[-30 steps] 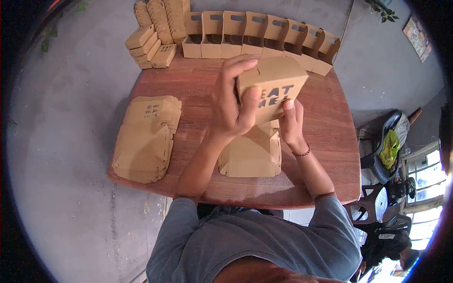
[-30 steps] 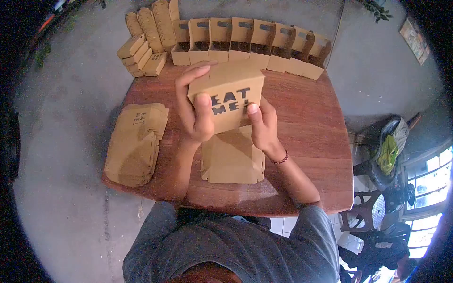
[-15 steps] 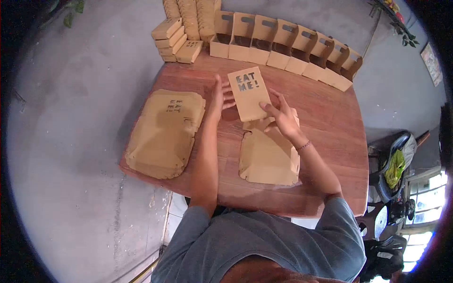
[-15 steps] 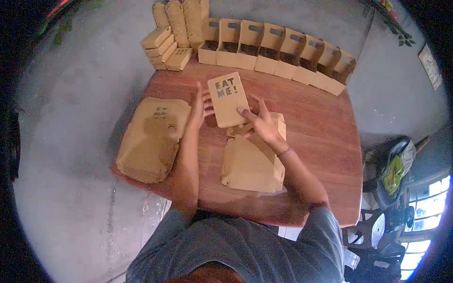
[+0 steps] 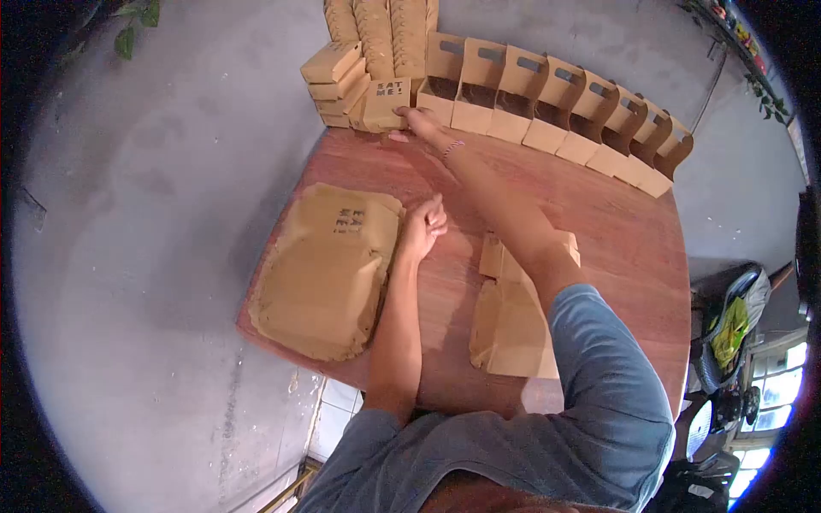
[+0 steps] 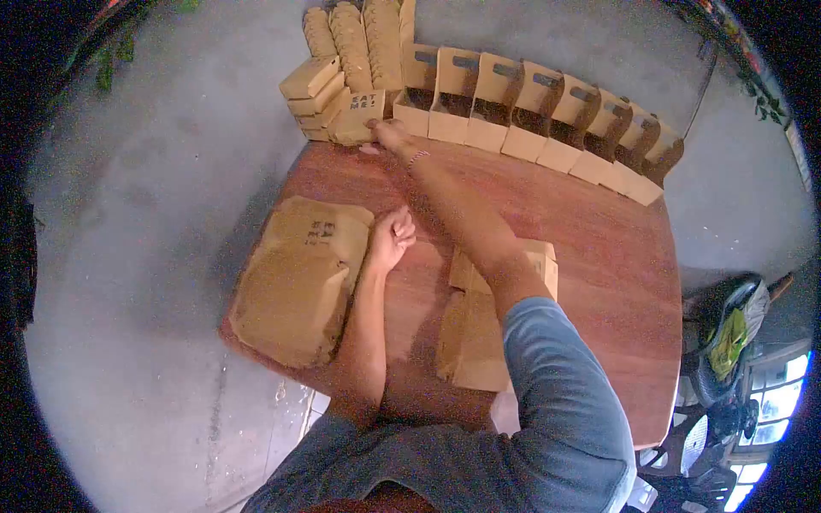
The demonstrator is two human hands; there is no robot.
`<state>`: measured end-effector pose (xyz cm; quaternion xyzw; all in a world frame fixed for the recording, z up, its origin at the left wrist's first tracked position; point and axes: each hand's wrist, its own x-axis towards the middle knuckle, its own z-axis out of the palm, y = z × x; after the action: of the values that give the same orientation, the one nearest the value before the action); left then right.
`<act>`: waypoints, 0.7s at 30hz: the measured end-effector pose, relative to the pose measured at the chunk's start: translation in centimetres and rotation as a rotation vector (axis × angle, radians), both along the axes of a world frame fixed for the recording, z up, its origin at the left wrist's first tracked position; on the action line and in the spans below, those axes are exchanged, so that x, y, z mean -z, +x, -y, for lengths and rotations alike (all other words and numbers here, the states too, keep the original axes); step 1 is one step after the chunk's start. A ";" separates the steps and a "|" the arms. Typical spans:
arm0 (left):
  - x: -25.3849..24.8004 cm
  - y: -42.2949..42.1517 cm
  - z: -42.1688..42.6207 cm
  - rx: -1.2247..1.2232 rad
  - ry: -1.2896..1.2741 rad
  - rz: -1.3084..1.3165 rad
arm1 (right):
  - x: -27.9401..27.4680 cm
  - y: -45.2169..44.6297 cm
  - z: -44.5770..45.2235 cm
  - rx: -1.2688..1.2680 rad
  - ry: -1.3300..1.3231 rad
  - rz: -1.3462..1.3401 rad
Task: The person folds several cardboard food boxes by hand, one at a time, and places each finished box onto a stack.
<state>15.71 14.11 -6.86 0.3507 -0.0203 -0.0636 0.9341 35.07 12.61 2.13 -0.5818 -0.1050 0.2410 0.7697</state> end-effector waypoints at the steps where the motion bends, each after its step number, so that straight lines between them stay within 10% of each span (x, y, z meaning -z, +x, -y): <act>1: 0.1 0.2 0.0 -0.004 0.002 0.004 | 1.2 2.1 -1.3 0.022 -0.032 0.048; 8: 0.2 0.6 -0.5 0.093 -0.038 -0.050 | 2.6 7.6 -5.6 0.273 -0.648 0.444; 21: 0.5 0.8 -0.4 0.062 -0.092 -0.054 | 0.2 7.3 -6.7 0.063 -0.894 0.575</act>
<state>16.56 14.54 -7.34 0.3049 -0.0088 -0.1012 0.9470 42.40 19.34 1.89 -0.8985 -0.1811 0.0699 0.3937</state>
